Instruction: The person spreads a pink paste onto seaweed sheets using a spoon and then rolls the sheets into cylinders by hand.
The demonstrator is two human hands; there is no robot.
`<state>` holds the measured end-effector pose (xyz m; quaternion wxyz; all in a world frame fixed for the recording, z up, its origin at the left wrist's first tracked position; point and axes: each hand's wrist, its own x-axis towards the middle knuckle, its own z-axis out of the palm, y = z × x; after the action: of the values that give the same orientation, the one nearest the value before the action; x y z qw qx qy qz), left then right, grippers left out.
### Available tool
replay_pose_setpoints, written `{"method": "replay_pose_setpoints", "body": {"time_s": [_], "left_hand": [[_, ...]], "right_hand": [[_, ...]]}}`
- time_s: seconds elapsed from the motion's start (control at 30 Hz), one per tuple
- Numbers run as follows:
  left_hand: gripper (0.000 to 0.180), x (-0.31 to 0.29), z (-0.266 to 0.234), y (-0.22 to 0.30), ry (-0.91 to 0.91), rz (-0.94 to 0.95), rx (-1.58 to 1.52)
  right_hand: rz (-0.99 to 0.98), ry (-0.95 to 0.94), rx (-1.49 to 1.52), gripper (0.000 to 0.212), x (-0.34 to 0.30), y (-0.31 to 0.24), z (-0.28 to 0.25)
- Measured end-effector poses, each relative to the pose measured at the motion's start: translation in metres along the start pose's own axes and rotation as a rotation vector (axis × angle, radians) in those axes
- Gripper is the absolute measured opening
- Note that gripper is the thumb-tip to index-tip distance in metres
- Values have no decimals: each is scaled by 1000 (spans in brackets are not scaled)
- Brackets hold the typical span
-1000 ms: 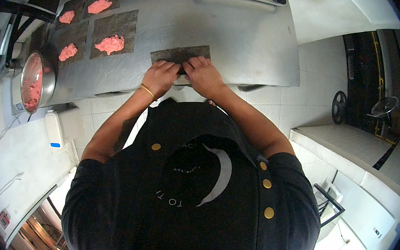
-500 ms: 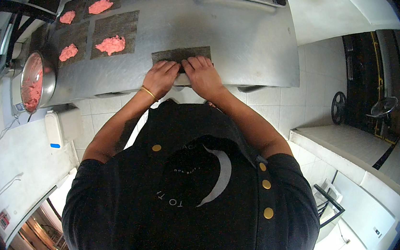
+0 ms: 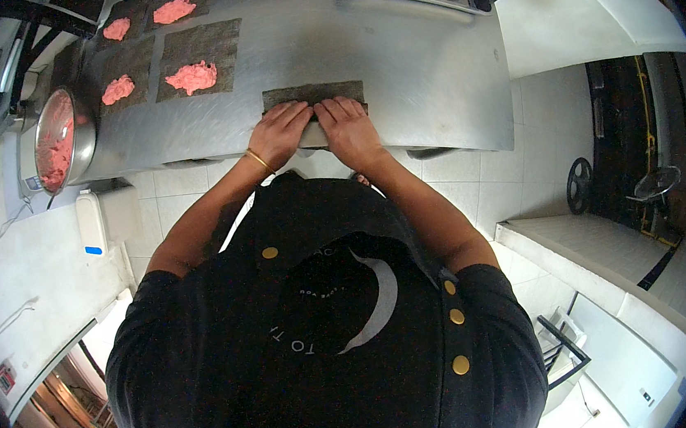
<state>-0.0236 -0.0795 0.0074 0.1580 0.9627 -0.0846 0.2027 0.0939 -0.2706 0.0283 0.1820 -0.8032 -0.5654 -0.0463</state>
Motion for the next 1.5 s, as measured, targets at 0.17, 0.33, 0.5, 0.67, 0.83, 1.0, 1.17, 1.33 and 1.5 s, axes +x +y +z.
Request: {"method": "replay_pose_setpoints", "body": {"time_s": [0.17, 0.33, 0.5, 0.67, 0.83, 1.0, 1.17, 1.33, 1.5], "left_hand": [[38, 3, 5, -1, -19, -19, 76], [39, 6, 9, -6, -15, -32, 41], [43, 9, 10, -9, -40, -55, 33], [47, 20, -8, -14, -134, -171, -45], [49, 28, -50, -45, -375, -248, -99], [48, 13, -41, -49, -317, -219, -73], [42, 30, -36, -24, -313, -236, -57], [36, 28, -35, -27, -391, -297, -76], [32, 39, -36, -21, -398, -281, -46]], "right_hand": [[8, 1, 2, 47, 4, 5, 5], [9, -17, -34, 48, 7, 8, 8], [68, -8, -58, 50, 10, 3, 6], [77, -30, -24, 50, 10, 10, 13], [74, -37, -33, 49, 16, 10, 8], [83, -24, -85, 45, 20, 6, 1], [88, -73, -86, 46, 23, 4, 9], [182, -171, -41, 44, 21, 3, -1], [164, -249, -9, 40, 41, -7, 5]]}}
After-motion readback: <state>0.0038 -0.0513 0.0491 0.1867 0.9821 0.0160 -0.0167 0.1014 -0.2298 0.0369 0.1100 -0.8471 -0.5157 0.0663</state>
